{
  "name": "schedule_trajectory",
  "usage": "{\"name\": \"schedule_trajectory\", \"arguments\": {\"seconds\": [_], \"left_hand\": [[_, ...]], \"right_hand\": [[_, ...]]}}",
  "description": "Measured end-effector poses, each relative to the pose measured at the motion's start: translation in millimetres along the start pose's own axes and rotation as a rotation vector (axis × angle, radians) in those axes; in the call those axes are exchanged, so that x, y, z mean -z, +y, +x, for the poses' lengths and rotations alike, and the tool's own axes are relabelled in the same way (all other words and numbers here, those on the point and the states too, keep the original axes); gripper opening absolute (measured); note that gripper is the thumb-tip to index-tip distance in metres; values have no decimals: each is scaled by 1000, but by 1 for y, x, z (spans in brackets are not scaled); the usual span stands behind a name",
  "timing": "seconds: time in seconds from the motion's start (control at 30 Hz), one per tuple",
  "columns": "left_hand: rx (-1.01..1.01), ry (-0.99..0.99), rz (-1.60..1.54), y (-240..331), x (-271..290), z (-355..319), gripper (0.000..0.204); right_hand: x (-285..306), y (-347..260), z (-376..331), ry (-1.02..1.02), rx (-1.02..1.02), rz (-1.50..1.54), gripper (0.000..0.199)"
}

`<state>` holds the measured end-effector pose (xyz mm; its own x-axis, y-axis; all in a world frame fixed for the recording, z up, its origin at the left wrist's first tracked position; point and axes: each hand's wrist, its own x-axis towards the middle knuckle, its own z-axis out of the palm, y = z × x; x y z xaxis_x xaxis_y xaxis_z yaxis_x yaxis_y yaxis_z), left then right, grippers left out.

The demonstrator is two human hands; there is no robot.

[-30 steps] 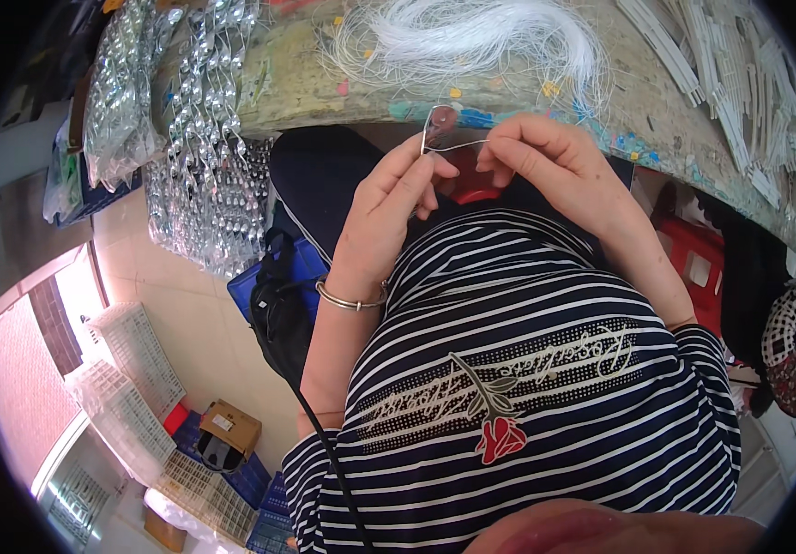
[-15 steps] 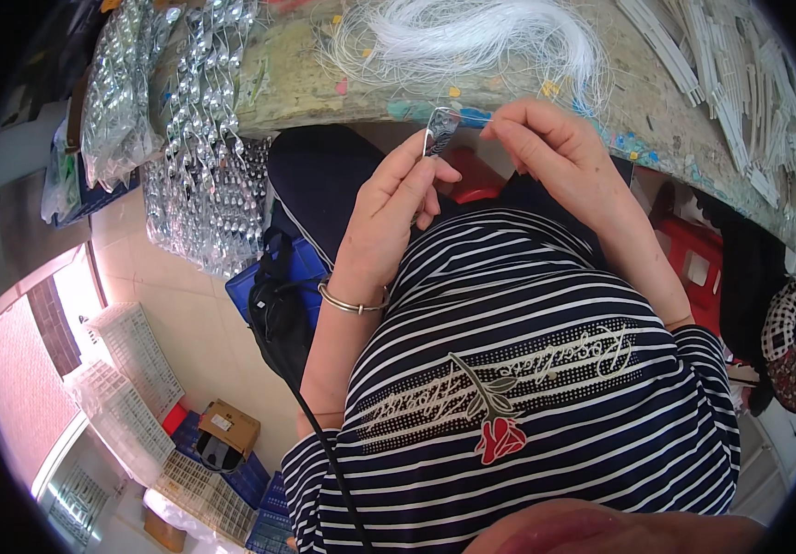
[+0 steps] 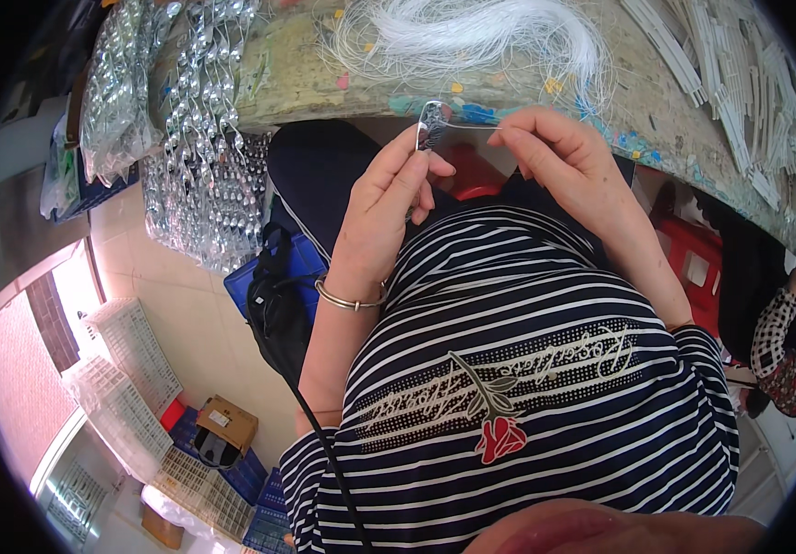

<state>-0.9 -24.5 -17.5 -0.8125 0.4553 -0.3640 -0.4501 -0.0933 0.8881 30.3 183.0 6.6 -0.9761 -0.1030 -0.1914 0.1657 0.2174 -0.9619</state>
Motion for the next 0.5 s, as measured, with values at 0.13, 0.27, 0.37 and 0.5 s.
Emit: {"name": "schedule_trajectory", "arguments": {"seconds": [0.13,0.27,0.37,0.5], "left_hand": [[12,15,-11,-1,-1,-1,35],[-2,14,0,-1,-1,-2,35],[1,16,-17,0,0,-2,35],[18,-15,-4,2,2,-2,37]], "right_hand": [[2,0,0,12,-13,28,16],[1,2,1,15,-12,24,15],[1,2,2,13,-11,9,16],[2,2,3,11,-19,0,16]]}}
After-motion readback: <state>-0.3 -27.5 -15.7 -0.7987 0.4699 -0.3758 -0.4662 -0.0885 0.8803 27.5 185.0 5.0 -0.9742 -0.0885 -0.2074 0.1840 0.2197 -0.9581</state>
